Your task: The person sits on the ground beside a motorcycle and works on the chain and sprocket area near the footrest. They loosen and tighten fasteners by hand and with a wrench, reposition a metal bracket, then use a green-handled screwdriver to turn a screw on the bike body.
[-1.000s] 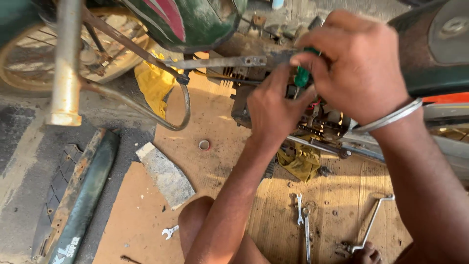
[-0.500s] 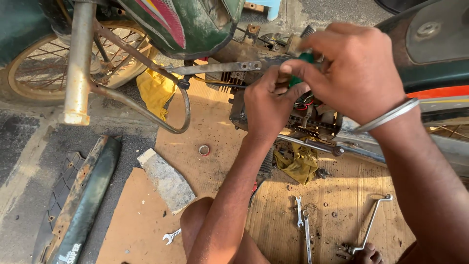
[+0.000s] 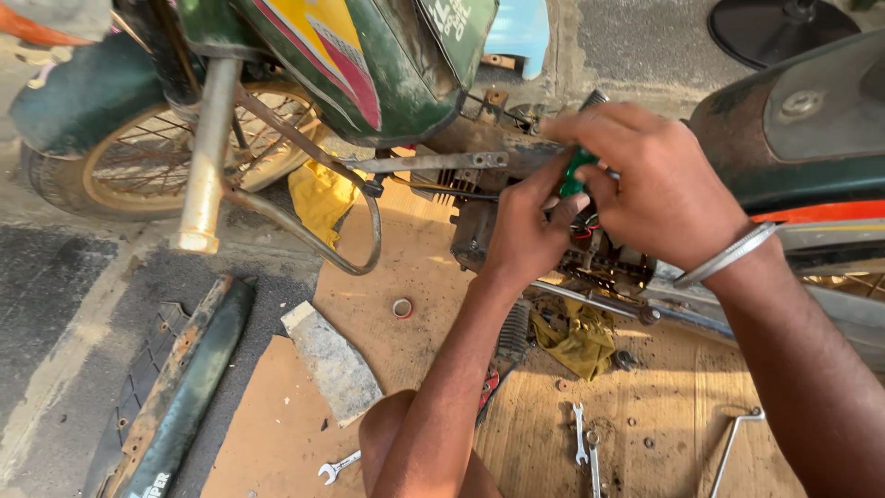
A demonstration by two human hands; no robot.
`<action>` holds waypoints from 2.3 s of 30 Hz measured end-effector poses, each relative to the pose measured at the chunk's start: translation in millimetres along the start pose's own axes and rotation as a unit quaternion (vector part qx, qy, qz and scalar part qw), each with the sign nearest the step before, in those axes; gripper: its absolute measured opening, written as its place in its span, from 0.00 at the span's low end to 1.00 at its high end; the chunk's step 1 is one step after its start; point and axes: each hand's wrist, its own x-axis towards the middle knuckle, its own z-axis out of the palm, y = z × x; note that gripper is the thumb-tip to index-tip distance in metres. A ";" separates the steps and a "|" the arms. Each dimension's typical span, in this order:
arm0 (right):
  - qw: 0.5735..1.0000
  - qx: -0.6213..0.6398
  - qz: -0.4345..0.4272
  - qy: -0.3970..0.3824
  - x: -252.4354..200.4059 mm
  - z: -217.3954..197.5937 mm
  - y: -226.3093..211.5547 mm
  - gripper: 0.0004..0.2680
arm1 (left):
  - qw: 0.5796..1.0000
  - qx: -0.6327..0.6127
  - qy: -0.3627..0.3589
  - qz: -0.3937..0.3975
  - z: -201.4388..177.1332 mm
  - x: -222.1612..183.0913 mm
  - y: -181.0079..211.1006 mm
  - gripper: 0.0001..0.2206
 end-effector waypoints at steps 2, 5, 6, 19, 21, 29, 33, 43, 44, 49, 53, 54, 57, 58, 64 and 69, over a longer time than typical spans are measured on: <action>0.995 -0.001 0.097 -0.013 -0.6 -1.7 -4.2 0.21 | 0.994 -0.063 0.049 0.077 3.0 -0.9 -5.9 0.21; 0.976 -0.071 0.196 -0.068 -10.3 9.1 12.1 0.17 | 0.991 -0.051 0.083 0.095 4.5 -1.3 -4.9 0.16; 0.975 -0.072 0.198 -0.068 -13.2 10.9 14.2 0.17 | 0.991 -0.052 0.081 0.096 4.0 -1.0 -3.5 0.16; 0.999 0.005 0.046 -0.002 -11.8 -0.6 6.7 0.13 | 0.989 -0.141 0.021 0.040 2.9 -1.7 -12.8 0.20; 0.996 0.051 0.078 -0.003 -9.1 -1.1 4.0 0.16 | 0.980 -0.196 0.037 0.009 -0.3 -0.8 -9.4 0.20; 0.981 -0.118 0.140 -0.065 -22.3 10.3 8.4 0.10 | 0.997 0.040 0.045 0.055 1.5 -1.5 3.9 0.32; 0.989 -0.076 0.122 -0.044 -23.2 2.4 10.2 0.06 | 0.994 -0.083 0.003 0.066 -1.5 -4.5 11.7 0.45; 0.946 0.085 0.278 -0.141 -112.3 -44.1 -0.9 0.09 | 0.976 -0.209 -0.054 0.020 -20.0 -9.4 -12.5 0.18; 0.923 0.123 0.329 -0.155 -130.8 -45.0 -9.3 0.10 | 0.987 -0.141 -0.049 -0.064 -19.0 -7.0 -10.7 0.17; 0.848 0.156 0.406 -0.304 -238.6 35.4 -35.1 0.05 | 0.953 0.293 -0.072 -0.030 1.8 -11.2 -13.8 0.23; 0.765 0.213 0.557 -0.243 -380.8 148.8 -30.1 0.04 | 0.914 0.385 -0.114 -0.060 13.6 -10.1 -19.4 0.25; 0.766 0.212 0.557 -0.241 -420.3 177.6 -31.9 0.04 | 0.914 0.384 -0.114 -0.057 14.1 -8.1 -21.7 0.25; 0.632 0.374 0.673 -0.087 -509.3 249.3 -46.5 0.06 | 0.924 0.358 -0.122 -0.050 11.3 -4.9 -23.7 0.25; 0.552 0.382 0.741 -0.015 -519.8 260.2 -55.8 0.08 | 0.936 0.332 -0.109 -0.052 7.3 -5.8 -20.4 0.22; 0.548 0.226 0.805 -0.009 -547.1 265.8 -72.3 0.13 | 0.937 0.341 -0.076 0.004 13.3 -5.6 -40.8 0.17; 0.679 0.072 0.724 -0.095 -461.1 224.5 -77.6 0.13 | 0.939 0.335 -0.075 0.017 10.6 0.4 -32.8 0.19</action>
